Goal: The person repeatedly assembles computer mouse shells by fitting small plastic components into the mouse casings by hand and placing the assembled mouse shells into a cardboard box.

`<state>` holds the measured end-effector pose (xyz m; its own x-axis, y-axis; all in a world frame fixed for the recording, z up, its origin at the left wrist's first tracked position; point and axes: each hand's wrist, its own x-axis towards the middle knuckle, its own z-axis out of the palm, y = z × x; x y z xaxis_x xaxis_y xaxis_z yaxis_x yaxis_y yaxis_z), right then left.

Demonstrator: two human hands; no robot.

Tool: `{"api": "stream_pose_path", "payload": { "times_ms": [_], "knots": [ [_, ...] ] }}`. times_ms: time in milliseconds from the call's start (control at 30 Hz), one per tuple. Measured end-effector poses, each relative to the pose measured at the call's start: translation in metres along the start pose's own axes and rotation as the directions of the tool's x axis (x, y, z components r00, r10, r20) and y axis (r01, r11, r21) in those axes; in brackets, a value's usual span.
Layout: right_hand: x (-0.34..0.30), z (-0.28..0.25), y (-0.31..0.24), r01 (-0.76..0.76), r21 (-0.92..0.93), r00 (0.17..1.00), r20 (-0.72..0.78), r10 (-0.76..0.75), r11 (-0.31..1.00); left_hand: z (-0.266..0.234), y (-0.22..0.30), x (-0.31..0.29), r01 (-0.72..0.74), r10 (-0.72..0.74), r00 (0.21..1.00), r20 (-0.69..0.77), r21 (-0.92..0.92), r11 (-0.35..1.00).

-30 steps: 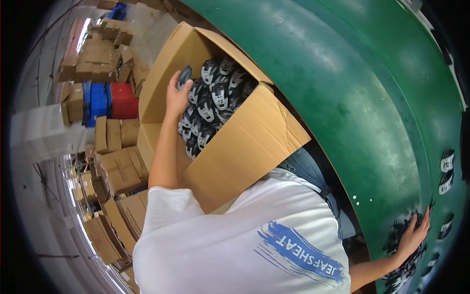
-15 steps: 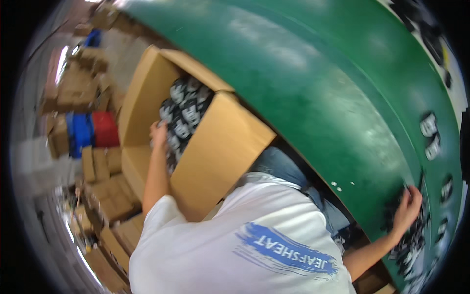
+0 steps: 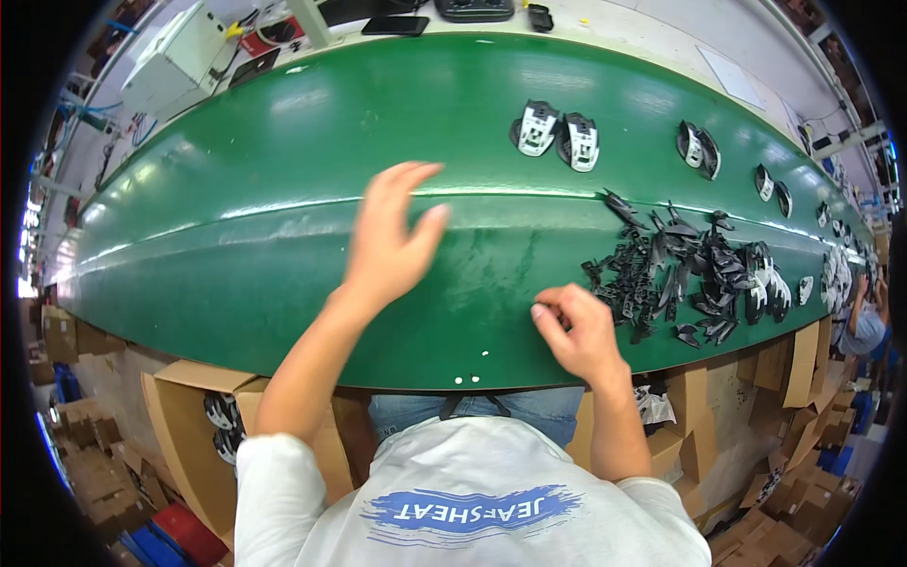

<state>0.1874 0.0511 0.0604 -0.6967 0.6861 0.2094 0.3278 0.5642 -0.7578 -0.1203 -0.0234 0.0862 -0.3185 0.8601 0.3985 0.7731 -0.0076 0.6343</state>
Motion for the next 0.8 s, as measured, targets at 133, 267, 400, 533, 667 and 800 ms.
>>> {"api": "stream_pose_path", "payload": {
  "times_ms": [133,267,400,533,667,800],
  "knots": [
    [-0.029,0.009,-0.008,-0.178,0.083,0.984,0.01,0.178,0.98,0.15,0.0,0.103,0.165,-0.182,0.98,-0.079,-0.189,0.968],
    [-0.041,0.01,-0.005,-0.098,-0.193,0.988,-0.136,0.072,0.976,0.208,-0.011,0.138,0.19,-0.181,0.981,-0.068,0.178,0.965],
    [-0.043,0.023,0.011,0.047,-0.276,0.984,-0.154,-0.093,0.96,0.19,-0.056,0.109,0.061,-0.047,0.988,-0.148,0.093,0.994],
    [-0.044,0.023,0.017,0.133,-0.226,0.977,-0.131,-0.166,0.965,0.123,-0.025,0.044,0.417,-0.449,0.887,0.11,-0.611,0.673],
    [-0.04,0.02,0.02,0.035,0.038,0.993,-0.117,-0.03,0.999,0.049,0.01,-0.05,0.44,-0.472,0.836,0.28,-0.856,0.271],
    [-0.029,0.027,0.011,-0.139,0.554,0.983,-0.025,0.184,0.821,0.022,0.035,-0.115,0.444,-0.445,0.756,0.48,-0.876,-0.19]
  ]
}}
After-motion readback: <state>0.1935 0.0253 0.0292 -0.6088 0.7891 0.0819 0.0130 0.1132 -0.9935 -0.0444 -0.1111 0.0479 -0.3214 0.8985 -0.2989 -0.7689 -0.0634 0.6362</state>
